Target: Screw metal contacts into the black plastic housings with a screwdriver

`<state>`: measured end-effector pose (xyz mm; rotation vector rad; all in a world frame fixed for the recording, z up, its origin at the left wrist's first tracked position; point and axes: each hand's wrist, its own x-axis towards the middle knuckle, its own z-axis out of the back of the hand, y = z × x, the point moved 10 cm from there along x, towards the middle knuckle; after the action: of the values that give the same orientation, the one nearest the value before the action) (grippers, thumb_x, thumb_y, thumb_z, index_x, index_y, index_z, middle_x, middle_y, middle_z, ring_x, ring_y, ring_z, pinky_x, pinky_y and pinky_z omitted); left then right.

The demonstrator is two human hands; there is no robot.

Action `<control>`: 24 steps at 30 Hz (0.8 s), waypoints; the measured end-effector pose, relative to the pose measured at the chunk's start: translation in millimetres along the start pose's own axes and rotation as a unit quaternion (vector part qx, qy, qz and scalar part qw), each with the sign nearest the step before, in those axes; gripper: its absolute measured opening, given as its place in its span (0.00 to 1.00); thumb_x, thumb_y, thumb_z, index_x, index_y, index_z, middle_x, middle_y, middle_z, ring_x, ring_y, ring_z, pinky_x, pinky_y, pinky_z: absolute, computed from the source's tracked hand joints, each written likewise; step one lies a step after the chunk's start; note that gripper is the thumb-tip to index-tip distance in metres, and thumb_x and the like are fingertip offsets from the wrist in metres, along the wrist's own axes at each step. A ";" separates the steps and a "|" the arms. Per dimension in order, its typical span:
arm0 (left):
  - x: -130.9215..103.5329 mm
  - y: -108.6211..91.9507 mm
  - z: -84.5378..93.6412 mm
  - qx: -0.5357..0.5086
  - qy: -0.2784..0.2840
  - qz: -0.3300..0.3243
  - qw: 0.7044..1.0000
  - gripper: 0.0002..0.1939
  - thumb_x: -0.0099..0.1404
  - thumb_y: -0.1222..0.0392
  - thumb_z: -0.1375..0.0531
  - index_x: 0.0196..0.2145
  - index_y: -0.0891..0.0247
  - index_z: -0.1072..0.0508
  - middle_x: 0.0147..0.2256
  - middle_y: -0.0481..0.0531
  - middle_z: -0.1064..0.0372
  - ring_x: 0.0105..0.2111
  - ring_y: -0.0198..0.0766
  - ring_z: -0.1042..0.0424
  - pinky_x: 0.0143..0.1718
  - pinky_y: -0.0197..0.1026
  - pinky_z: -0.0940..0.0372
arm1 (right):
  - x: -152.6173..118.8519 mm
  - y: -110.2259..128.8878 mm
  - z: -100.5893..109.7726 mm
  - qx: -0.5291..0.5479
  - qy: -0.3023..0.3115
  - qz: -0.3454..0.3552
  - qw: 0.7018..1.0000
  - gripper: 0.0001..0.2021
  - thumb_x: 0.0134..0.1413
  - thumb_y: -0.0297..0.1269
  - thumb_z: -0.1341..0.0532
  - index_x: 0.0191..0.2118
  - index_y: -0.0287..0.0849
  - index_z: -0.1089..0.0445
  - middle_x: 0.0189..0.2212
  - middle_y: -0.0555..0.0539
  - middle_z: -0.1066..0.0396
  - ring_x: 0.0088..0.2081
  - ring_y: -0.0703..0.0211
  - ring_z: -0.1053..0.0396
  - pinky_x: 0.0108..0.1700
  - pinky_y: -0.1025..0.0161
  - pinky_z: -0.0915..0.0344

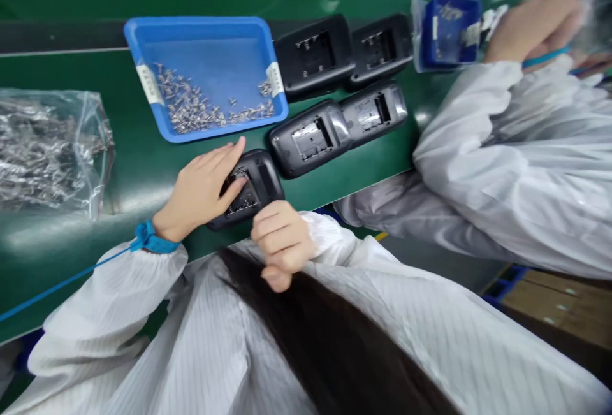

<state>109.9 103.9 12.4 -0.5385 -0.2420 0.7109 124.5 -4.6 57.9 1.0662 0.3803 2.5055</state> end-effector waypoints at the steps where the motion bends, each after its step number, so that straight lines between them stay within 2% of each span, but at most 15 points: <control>1: -1.2 -3.6 5.7 0.016 -0.020 -0.010 1.000 0.32 0.72 0.52 0.52 0.69 0.66 0.52 0.65 0.61 0.44 0.64 0.49 0.42 0.62 0.51 0.42 | 0.8 6.8 6.4 -0.003 -0.066 0.031 0.997 0.23 0.63 0.47 0.51 0.21 0.46 0.61 0.14 0.59 0.63 0.16 0.70 0.54 0.24 0.67 0.48; 3: -7.9 -16.6 21.1 0.057 -0.085 -0.031 0.994 0.36 0.71 0.52 0.48 0.70 0.65 0.56 0.65 0.64 0.46 0.65 0.53 0.45 0.62 0.53 0.43 | -2.0 17.0 31.7 -0.014 -0.201 0.076 0.976 0.21 0.62 0.45 0.52 0.22 0.46 0.62 0.14 0.60 0.66 0.14 0.70 0.58 0.23 0.65 0.52; 4: -14.0 -25.6 26.9 0.075 -0.117 -0.042 0.989 0.38 0.70 0.51 0.46 0.70 0.64 0.57 0.64 0.65 0.45 0.65 0.56 0.45 0.62 0.55 0.42 | -3.2 19.1 46.3 -0.027 -0.243 0.076 0.967 0.21 0.63 0.45 0.54 0.22 0.46 0.63 0.13 0.60 0.67 0.14 0.70 0.59 0.23 0.65 0.54; 6: -30.0 -45.7 22.8 0.096 -0.132 -0.067 0.984 0.43 0.66 0.47 0.41 0.70 0.63 0.57 0.58 0.66 0.37 0.61 0.60 0.40 0.59 0.58 0.39 | 0.4 12.4 74.6 -0.080 -0.248 0.001 0.965 0.21 0.64 0.45 0.55 0.21 0.46 0.61 0.13 0.59 0.65 0.14 0.69 0.59 0.24 0.64 0.55; 8: -50.4 -62.6 1.8 0.112 -0.095 -0.090 0.985 0.45 0.65 0.47 0.40 0.70 0.65 0.58 0.51 0.67 0.33 0.55 0.62 0.34 0.55 0.62 0.36 | -1.7 -15.2 98.0 -0.159 -0.168 -0.187 0.955 0.21 0.66 0.43 0.53 0.21 0.45 0.54 0.13 0.58 0.55 0.16 0.69 0.53 0.26 0.65 0.54; 10: -76.1 -71.6 -10.0 0.154 -0.105 -0.097 0.978 0.43 0.66 0.57 0.40 0.70 0.66 0.59 0.46 0.66 0.31 0.49 0.58 0.30 0.52 0.61 0.32 | -27.9 -49.1 108.5 -0.225 -0.033 -0.390 0.892 0.18 0.68 0.41 0.52 0.25 0.42 0.44 0.16 0.55 0.42 0.19 0.69 0.46 0.27 0.65 0.55; 11: -89.8 -75.3 -11.1 0.170 -0.120 -0.107 0.972 0.40 0.65 0.63 0.41 0.70 0.64 0.56 0.43 0.63 0.30 0.46 0.55 0.28 0.50 0.59 0.31 | -45.8 -61.0 108.2 -0.246 0.032 -0.459 0.853 0.17 0.68 0.40 0.52 0.28 0.41 0.40 0.19 0.54 0.38 0.19 0.70 0.45 0.27 0.65 0.57; 12: -102.6 -78.2 -9.2 0.177 -0.134 -0.121 0.967 0.37 0.64 0.68 0.43 0.68 0.62 0.50 0.39 0.60 0.30 0.42 0.52 0.27 0.48 0.57 0.29 | -60.9 -68.5 103.8 -0.261 0.086 -0.494 0.825 0.16 0.69 0.40 0.52 0.30 0.41 0.38 0.20 0.54 0.35 0.19 0.69 0.44 0.27 0.64 0.59; 14: -119.6 -78.3 3.4 0.157 -0.141 -0.132 0.969 0.26 0.64 0.70 0.44 0.59 0.59 0.38 0.33 0.54 0.32 0.35 0.46 0.27 0.43 0.53 0.26 | -78.4 -75.9 84.8 -0.282 0.151 -0.495 0.808 0.14 0.68 0.39 0.50 0.31 0.40 0.36 0.21 0.52 0.32 0.19 0.69 0.44 0.27 0.63 0.63; 15: -121.4 -73.2 15.9 0.134 -0.143 -0.110 0.974 0.20 0.64 0.67 0.44 0.54 0.58 0.35 0.32 0.53 0.32 0.33 0.45 0.28 0.41 0.52 0.26 | -81.2 -76.5 73.8 -0.286 0.155 -0.478 0.816 0.14 0.67 0.38 0.49 0.30 0.40 0.36 0.21 0.52 0.32 0.19 0.69 0.44 0.27 0.62 0.64; 17: -110.8 -45.9 52.6 0.074 -0.165 0.009 0.984 0.13 0.65 0.59 0.43 0.48 0.59 0.34 0.35 0.53 0.32 0.34 0.44 0.28 0.36 0.50 0.27 | -80.1 -73.0 53.9 -0.292 0.137 -0.438 0.839 0.15 0.66 0.36 0.48 0.27 0.40 0.37 0.20 0.52 0.33 0.19 0.68 0.43 0.27 0.62 0.64; 18: -101.5 -24.7 74.8 0.038 -0.190 0.091 0.977 0.14 0.65 0.55 0.42 0.47 0.59 0.35 0.37 0.53 0.31 0.36 0.44 0.28 0.35 0.49 0.27 | -77.6 -69.5 46.1 -0.295 0.125 -0.419 0.850 0.15 0.66 0.35 0.49 0.26 0.40 0.37 0.20 0.52 0.34 0.19 0.68 0.42 0.27 0.62 0.64; 20: -77.8 25.9 119.2 -0.032 -0.259 0.237 0.936 0.19 0.63 0.48 0.39 0.46 0.60 0.36 0.40 0.52 0.32 0.39 0.42 0.29 0.37 0.47 0.29 | -70.3 -60.9 36.3 -0.303 0.099 -0.382 0.867 0.16 0.66 0.34 0.49 0.25 0.39 0.38 0.19 0.52 0.35 0.19 0.69 0.42 0.27 0.62 0.64; 22: -37.7 71.1 159.3 -0.100 -0.330 0.255 0.903 0.22 0.67 0.42 0.44 0.49 0.62 0.38 0.44 0.51 0.32 0.46 0.39 0.31 0.43 0.46 0.32 | -62.0 -53.2 32.6 -0.312 0.073 -0.349 0.881 0.17 0.66 0.34 0.49 0.24 0.39 0.38 0.18 0.52 0.36 0.19 0.69 0.42 0.27 0.61 0.63; 24: 26.2 106.4 178.1 -0.083 -0.269 0.193 0.940 0.31 0.70 0.35 0.59 0.51 0.65 0.40 0.44 0.47 0.32 0.45 0.35 0.34 0.43 0.46 0.35 | -55.9 -48.7 32.6 -0.321 0.047 -0.324 0.889 0.17 0.66 0.34 0.49 0.23 0.40 0.40 0.17 0.53 0.38 0.18 0.69 0.43 0.27 0.61 0.62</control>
<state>1.4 257.2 104.4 -0.5493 -0.7274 1.2256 195.8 16.4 25.8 0.4428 -0.0797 1.8547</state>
